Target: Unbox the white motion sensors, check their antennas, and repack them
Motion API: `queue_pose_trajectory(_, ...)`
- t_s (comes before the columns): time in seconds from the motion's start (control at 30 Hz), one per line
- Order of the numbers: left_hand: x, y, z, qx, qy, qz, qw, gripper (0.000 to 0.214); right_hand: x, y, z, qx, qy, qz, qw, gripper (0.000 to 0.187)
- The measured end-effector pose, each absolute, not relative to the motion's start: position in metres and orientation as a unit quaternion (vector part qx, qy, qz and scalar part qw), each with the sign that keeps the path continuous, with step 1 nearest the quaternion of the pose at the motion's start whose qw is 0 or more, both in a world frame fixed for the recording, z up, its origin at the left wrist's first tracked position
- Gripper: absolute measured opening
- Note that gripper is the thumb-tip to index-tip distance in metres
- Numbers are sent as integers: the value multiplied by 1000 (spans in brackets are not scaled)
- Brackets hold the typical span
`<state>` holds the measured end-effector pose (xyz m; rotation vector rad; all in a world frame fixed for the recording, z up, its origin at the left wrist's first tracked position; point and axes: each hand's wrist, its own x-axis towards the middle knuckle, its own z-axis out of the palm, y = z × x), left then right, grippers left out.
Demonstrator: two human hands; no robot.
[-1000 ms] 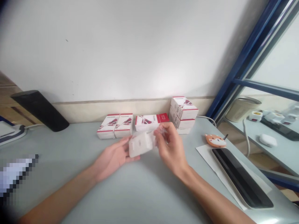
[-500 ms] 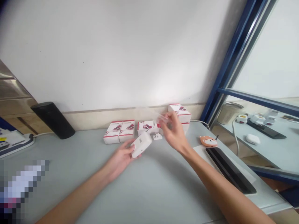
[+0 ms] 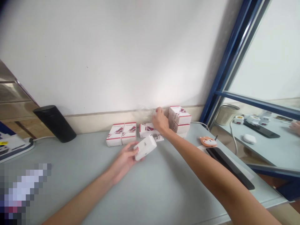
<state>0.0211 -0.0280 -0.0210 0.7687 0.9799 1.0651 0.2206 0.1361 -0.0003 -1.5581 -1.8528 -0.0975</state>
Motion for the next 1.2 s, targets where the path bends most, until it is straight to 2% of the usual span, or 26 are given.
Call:
queue_pose_trajectory(0.23, 23, -29, -23, 332, 435, 487, 681, 28, 221, 137, 4, -516, -823, -82, 221, 41)
queue_pose_trajectory(0.47, 21, -29, -22, 336, 433, 474, 689, 27, 227, 152, 6, -516, -848, -13, 117, 37)
queue_pose_trajectory(0.8, 23, -27, -23, 329, 416, 485, 695, 29, 236, 152, 15, -477, -875, 59, 55, 43)
queue_pose_trajectory(0.93, 24, -27, -19, 316, 408, 490, 702, 32, 235, 138, 13, -475, -876, 28, 86, 40)
queue_pose_trajectory(1.03, 22, -27, -19, 321, 405, 492, 701, 38, 235, 122, 20, -474, -869, -23, 141, 55)
queue_pose_trajectory(1.1, 21, -26, -19, 340, 392, 488, 702, 44, 235, 108, 27, -469, -858, -43, 204, 59)
queue_pose_trajectory(1.2, 19, -26, -22, 364, 377, 484, 701, 42, 235, 76, 31, -465, -815, 19, 346, 43)
